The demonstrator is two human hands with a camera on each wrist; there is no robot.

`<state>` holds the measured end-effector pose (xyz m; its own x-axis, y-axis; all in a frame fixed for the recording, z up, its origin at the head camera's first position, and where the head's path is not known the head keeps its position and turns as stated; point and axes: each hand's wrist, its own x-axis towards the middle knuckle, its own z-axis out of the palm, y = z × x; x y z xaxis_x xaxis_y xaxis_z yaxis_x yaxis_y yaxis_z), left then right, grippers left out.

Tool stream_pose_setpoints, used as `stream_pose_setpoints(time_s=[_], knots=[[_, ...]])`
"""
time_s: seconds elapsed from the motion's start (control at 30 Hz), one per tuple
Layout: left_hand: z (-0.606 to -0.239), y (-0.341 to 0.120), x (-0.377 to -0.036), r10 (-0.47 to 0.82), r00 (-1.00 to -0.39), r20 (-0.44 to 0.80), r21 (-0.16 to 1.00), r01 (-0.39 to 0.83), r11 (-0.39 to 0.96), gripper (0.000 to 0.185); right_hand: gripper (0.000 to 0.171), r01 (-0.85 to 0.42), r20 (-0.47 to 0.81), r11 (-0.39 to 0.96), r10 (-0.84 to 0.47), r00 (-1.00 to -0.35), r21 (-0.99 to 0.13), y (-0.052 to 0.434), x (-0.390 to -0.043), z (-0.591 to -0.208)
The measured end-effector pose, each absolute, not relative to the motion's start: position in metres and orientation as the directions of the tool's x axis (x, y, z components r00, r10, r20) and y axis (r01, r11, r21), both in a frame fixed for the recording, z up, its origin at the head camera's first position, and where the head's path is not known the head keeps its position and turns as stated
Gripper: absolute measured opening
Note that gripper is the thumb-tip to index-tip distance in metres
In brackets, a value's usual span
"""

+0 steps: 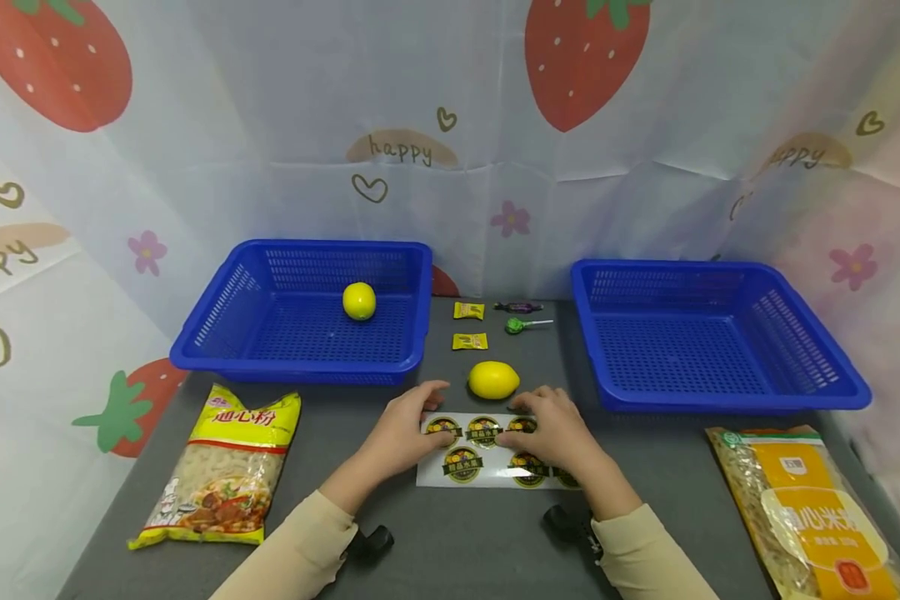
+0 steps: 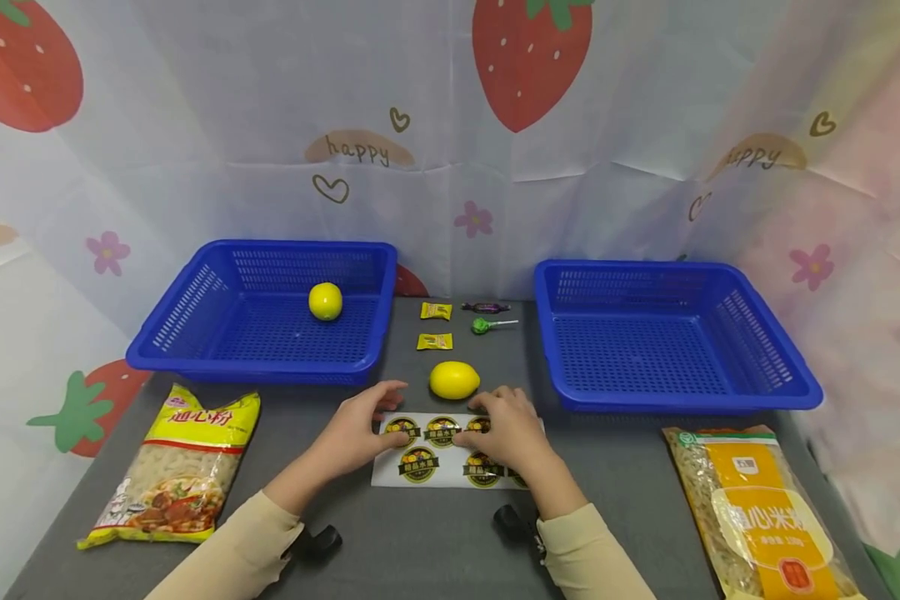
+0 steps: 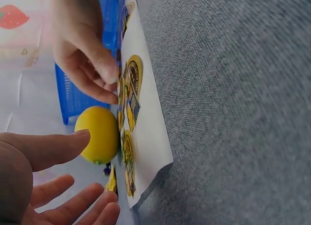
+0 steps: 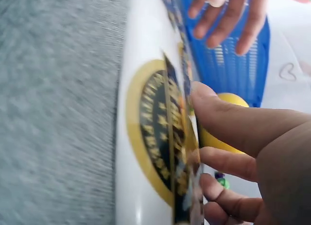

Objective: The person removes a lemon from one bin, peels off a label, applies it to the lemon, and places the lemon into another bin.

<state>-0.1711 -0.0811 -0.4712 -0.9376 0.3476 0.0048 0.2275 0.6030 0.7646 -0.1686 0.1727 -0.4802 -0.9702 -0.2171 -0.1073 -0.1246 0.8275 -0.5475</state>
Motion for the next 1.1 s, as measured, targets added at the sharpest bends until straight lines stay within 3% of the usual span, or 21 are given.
stream_pose_setpoints(time_s=[0.13, 0.47, 0.63, 0.8, 1.1], knots=[[-0.471, -0.084, -0.168, 0.363, -0.931, 0.046, 0.747, 0.273, 0.606, 0.061, 0.037, -0.148, -0.098, 0.835, -0.233, -0.967, -0.529, 0.172, -0.167, -0.483], [-0.464, -0.086, -0.155, 0.379, -0.896, 0.232, 0.594, 0.439, 0.674, 0.051, 0.036, -0.145, -0.099, 0.643, -0.328, -0.940, -0.752, 0.191, -0.158, -0.458], [-0.460, -0.086, -0.153, 0.369, -0.881, 0.295, 0.585, 0.472, 0.659, 0.040, 0.026, -0.150, -0.099, 0.534, -0.409, -0.907, -0.832, 0.201, -0.160, -0.447], [-0.455, -0.084, -0.151, 0.354, -0.894, 0.274, 0.623, 0.446, 0.643, 0.032, 0.021, -0.129, -0.124, 0.478, -0.461, -0.879, -0.869, 0.207, -0.163, -0.444], [-0.455, -0.085, -0.151, 0.357, -0.909, 0.214, 0.667, 0.403, 0.626, 0.033, 0.023, -0.133, -0.117, 0.470, -0.466, -0.877, -0.873, 0.209, -0.165, -0.445]])
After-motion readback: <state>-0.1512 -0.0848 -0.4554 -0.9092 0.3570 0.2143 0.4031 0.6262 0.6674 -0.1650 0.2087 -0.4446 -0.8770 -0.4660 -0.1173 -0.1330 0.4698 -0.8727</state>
